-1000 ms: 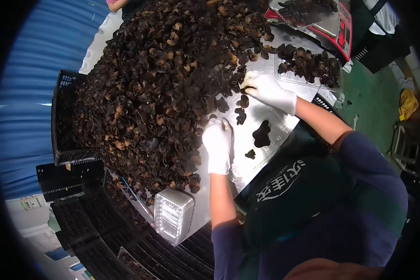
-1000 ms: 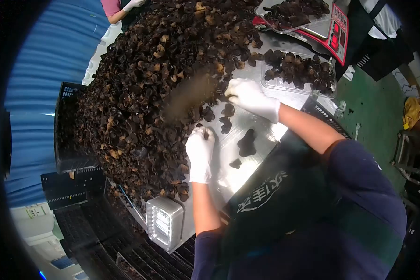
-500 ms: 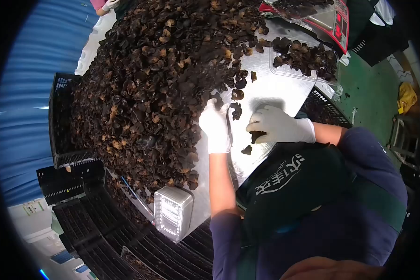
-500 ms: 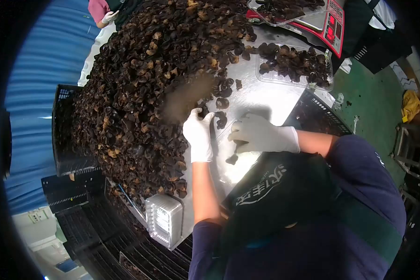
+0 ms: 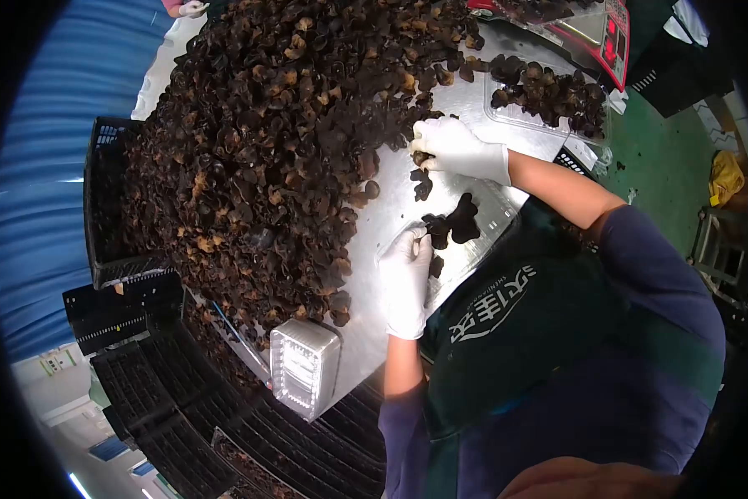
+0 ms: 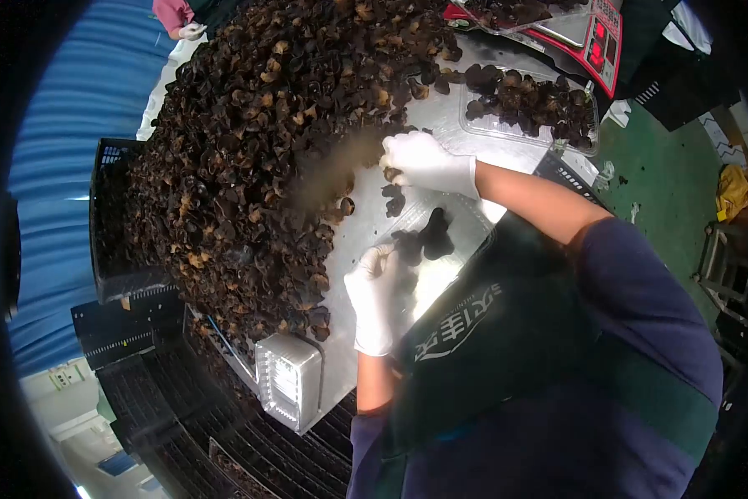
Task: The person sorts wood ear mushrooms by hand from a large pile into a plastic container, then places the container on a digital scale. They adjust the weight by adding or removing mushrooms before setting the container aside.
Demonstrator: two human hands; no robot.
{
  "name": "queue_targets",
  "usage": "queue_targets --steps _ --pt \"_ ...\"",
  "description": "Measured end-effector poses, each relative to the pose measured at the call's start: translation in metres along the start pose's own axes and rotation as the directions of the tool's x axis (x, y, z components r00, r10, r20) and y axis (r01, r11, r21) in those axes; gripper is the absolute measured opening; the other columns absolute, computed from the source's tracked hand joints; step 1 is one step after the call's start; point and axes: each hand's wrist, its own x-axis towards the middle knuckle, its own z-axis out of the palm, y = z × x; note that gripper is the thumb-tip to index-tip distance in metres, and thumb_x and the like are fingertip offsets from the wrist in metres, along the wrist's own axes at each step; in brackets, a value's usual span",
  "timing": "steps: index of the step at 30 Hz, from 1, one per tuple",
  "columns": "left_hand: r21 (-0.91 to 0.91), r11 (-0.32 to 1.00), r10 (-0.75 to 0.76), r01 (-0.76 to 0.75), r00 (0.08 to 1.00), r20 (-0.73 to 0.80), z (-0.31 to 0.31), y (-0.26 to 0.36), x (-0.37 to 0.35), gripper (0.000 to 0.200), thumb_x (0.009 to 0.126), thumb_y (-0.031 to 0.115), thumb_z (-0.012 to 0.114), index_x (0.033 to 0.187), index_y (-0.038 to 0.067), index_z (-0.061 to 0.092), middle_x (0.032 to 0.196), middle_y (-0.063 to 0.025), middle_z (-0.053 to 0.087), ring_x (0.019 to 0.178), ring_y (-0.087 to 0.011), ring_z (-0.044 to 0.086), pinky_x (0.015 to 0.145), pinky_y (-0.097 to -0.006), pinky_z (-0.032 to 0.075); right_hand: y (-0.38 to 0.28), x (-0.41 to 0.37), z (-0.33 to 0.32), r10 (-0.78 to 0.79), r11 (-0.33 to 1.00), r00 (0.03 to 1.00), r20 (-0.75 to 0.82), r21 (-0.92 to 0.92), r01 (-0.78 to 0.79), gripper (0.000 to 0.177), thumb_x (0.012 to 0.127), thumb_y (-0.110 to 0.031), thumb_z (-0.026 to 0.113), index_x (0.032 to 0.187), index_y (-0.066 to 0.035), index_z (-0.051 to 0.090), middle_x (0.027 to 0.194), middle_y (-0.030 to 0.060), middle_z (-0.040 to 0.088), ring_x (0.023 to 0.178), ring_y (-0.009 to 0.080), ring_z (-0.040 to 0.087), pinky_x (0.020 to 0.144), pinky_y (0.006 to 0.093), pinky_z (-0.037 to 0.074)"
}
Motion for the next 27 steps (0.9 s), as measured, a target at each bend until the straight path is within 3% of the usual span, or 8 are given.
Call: queue_targets --steps 6,10,13,16,20,24,26,27 --pt "-0.302 0.929 -0.233 0.212 0.972 -0.034 -0.011 0.027 -0.008 0.007 0.090 0.003 0.066 0.095 0.002 0.070 0.067 0.0043 0.060 0.056 -0.0019 0.048 0.050 -0.0208 0.039 -0.023 -0.011 -0.036 0.111 0.944 0.994 -0.013 0.314 -0.101 0.017 0.081 -0.026 0.066 0.089 -0.012 0.068 0.088 0.0074 0.060 0.084 0.0275 0.063 0.074 0.0398 0.049" --pt "-0.307 0.934 -0.203 0.181 0.978 -0.042 -0.007 0.018 -0.016 0.008 0.091 0.004 0.066 0.097 0.002 0.070 0.069 0.0056 0.060 0.058 -0.0018 0.048 0.050 -0.0202 0.038 -0.050 -0.034 -0.072 0.092 0.905 0.927 0.363 0.358 -0.230 0.034 0.082 -0.037 0.067 0.105 -0.012 0.068 0.099 0.0097 0.061 0.087 0.0293 0.063 0.078 0.0404 0.049" --pt "-0.347 0.928 -0.187 0.134 0.975 -0.122 0.001 0.007 -0.021 0.010 0.089 0.002 0.066 0.099 0.002 0.069 0.071 0.0029 0.062 0.061 -0.0019 0.050 0.054 -0.0196 0.040 -0.061 -0.045 -0.067 -0.006 0.951 0.971 0.239 0.301 -0.069 0.049 0.082 -0.040 0.067 0.120 -0.010 0.061 0.107 0.0097 0.059 0.091 0.0285 0.062 0.080 0.0405 0.049" --pt "-0.141 0.978 0.139 -0.152 0.985 -0.100 -0.001 0.022 -0.025 0.015 0.088 0.001 0.066 0.103 0.001 0.068 0.072 -0.0015 0.063 0.064 -0.0034 0.053 0.059 -0.0196 0.044 -0.079 -0.047 -0.061 -0.202 0.827 0.946 0.252 0.562 0.027 0.045 0.084 -0.035 0.067 0.119 -0.010 0.059 0.099 0.0101 0.060 0.090 0.0287 0.061 0.080 0.0400 0.048" --pt "0.020 0.991 0.132 -0.131 0.978 -0.160 0.001 0.006 -0.025 0.021 0.090 0.006 0.063 0.110 0.003 0.067 0.078 -0.0066 0.067 0.061 -0.0082 0.058 0.059 -0.0230 0.048 -0.066 -0.085 -0.093 -0.195 0.950 0.908 0.372 0.300 0.081 0.040 0.081 -0.031 0.070 0.116 -0.011 0.063 0.096 0.0101 0.063 0.098 0.0303 0.061 0.079 0.0414 0.049" --pt "-0.141 0.980 -0.125 0.138 0.987 0.098 -0.006 -0.021 -0.023 0.019 0.093 0.010 0.061 0.109 0.004 0.068 0.080 -0.0094 0.067 0.060 -0.0114 0.060 0.054 -0.0272 0.049 -0.040 -0.115 -0.166 -0.039 0.995 0.752 0.657 0.091 -0.027 0.047 0.073 -0.037 0.075 0.109 -0.008 0.067 0.089 0.0104 0.066 0.090 0.0318 0.065 0.073 0.0413 0.052" --pt "-0.044 0.999 -0.004 0.004 1.000 -0.001 -0.005 -0.033 -0.014 0.016 0.092 0.011 0.063 0.103 0.002 0.070 0.082 -0.0092 0.068 0.065 -0.0139 0.062 0.057 -0.0288 0.050 -0.021 -0.124 -0.148 0.035 0.973 0.929 0.369 0.198 -0.116 0.046 0.073 -0.037 0.075 0.108 -0.008 0.068 0.087 0.0107 0.066 0.083 0.0314 0.065 0.072 0.0409 0.052" --pt "0.103 0.929 0.367 -0.356 0.924 -0.110 -0.009 -0.020 0.009 0.015 0.091 0.013 0.064 0.097 0.000 0.071 0.083 -0.0104 0.069 0.073 -0.0151 0.064 0.062 -0.0306 0.051 -0.026 -0.100 -0.148 0.211 0.968 0.827 0.520 0.005 -0.250 0.041 0.075 -0.036 0.074 0.106 -0.008 0.068 0.086 0.0111 0.066 0.082 0.0303 0.066 0.073 0.0401 0.052"
